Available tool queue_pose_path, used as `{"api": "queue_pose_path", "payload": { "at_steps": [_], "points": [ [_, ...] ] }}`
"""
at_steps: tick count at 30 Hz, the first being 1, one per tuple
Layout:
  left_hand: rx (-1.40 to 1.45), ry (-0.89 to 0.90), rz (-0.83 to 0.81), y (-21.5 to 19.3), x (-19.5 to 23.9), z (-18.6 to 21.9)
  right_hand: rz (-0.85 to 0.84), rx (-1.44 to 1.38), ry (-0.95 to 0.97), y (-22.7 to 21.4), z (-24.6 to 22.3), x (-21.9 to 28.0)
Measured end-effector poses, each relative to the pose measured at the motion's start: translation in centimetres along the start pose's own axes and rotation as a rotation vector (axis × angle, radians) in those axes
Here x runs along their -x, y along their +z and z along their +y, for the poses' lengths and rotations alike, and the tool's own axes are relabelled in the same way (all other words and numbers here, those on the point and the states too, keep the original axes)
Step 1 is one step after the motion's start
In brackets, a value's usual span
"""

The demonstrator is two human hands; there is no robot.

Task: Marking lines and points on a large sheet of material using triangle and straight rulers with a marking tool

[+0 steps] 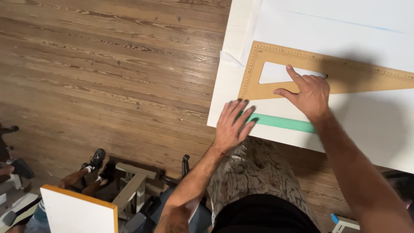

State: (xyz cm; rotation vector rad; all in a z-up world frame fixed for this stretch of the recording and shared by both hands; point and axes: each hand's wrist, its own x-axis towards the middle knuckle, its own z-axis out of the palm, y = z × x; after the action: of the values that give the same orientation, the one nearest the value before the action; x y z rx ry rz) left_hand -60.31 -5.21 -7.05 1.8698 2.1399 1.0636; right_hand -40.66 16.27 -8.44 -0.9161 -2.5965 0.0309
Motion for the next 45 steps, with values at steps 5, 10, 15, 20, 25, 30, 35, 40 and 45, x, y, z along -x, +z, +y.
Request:
{"api": "queue_pose_path", "payload": {
  "at_steps": [5, 10, 15, 20, 25, 30, 35, 40, 45],
  "points": [
    [-0.084, -0.037, 0.039, 3.0, -7.4, 2.7, -0.034, -0.003, 0.01, -0.5, -0.3, -0.3],
    [-0.172, -0.104, -0.035, 3.5, -9.0, 1.5, 0.036, 0.04, 0.044, 0.7, 0.9, 1.1],
    [-0.123, -0.061, -0.21, 0.6, -9.7, -2.3, 0.016, 0.038, 0.349, -0.7, 6.8, 7.6],
    [-0.025, -0.08, -0.289, -0.1, -9.9, -3.9, 0.02, 0.124, 0.014, -4.2, 4.4, 7.5],
    [-0.111, 0.011, -0.278, 0.5, -9.2, -4.7, 0.06, 0.003, 0.088, -2.2, 4.1, 7.8],
    [-0.089, -0.001, -0.277, 0.7, -9.3, -4.8, 0.08, -0.048, 0.101, -1.8, 4.0, 7.7],
    [-0.116, 0.003, -0.294, 0.9, -9.3, -5.0, 0.049, -0.011, 0.085, -1.8, 4.3, 7.6],
    [-0.118, 0.006, -0.287, 1.1, -9.4, -5.2, 0.076, -0.018, 0.08, -2.0, 4.0, 7.0],
    [-0.032, -0.018, -0.344, 0.7, -10.3, -4.7, 0.071, -0.056, 0.119, -2.0, 3.8, 6.9]
  ]
}}
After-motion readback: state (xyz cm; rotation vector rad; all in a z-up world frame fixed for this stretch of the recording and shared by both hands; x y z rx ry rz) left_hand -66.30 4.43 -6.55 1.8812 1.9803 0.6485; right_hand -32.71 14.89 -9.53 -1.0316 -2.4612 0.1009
